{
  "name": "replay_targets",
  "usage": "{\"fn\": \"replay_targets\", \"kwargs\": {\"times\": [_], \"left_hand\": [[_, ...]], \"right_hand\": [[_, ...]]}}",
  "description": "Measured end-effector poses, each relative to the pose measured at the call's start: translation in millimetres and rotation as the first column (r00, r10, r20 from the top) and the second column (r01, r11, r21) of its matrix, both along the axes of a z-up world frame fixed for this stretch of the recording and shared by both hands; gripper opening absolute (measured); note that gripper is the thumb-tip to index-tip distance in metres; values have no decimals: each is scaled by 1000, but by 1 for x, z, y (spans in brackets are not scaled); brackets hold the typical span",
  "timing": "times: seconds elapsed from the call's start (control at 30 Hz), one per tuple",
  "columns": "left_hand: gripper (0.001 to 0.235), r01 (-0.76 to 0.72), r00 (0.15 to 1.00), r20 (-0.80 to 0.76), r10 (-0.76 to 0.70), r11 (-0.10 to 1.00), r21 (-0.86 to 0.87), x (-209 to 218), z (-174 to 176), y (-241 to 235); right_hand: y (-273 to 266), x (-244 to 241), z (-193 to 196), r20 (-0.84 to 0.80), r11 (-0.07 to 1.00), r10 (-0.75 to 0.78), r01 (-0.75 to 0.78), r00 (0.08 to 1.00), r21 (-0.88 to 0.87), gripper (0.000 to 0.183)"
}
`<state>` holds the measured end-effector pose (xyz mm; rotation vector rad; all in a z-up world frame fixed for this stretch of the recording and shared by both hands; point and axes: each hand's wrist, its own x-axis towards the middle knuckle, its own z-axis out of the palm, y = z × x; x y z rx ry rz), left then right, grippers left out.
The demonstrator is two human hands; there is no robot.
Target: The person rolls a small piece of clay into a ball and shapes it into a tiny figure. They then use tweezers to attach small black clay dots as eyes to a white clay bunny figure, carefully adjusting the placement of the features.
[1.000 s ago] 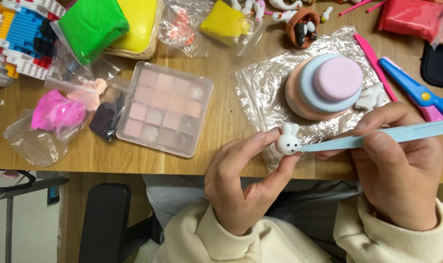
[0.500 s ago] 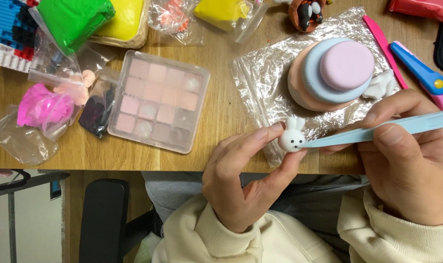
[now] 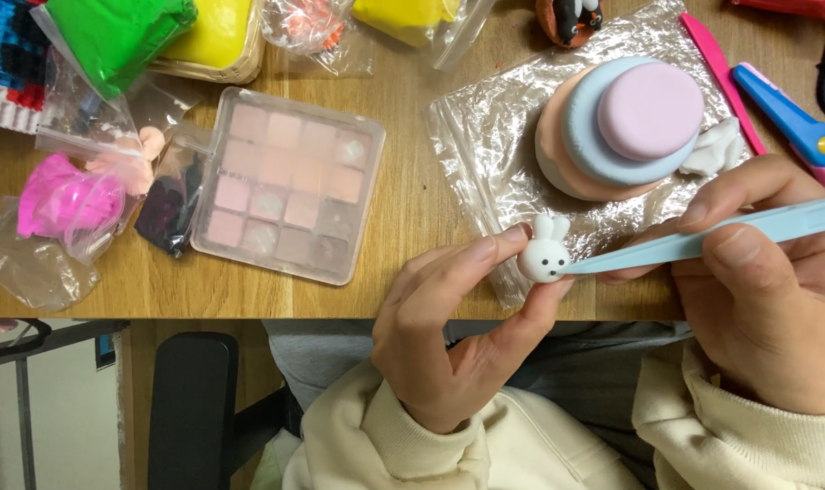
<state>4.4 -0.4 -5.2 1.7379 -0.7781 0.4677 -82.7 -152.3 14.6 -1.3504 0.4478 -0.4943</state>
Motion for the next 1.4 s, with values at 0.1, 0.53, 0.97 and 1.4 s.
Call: {"fn": "replay_targets", "kwargs": {"times": [0.1,0.53,0.97,1.4], "left_hand": [[48,-3,1000,-3,3,1000,3,-1,0,0],[49,-1,1000,-6,1,1000,5,-1,0,0],[47,8,1000,-13,-8,1000,-7,-1,0,0],[47,-18,1000,3,18,1000,-7,-1,-1,-1]], "right_hand": [[1,0,1,-25,1000,1,-2,1000,-4,26],[1,1,4,-34,1000,-4,4,999,-9,28],[2,2,3,-24,1000,-1,1,1000,-20,28],[1,1,1,-19,1000,-3,3,1000,-8,29]]}}
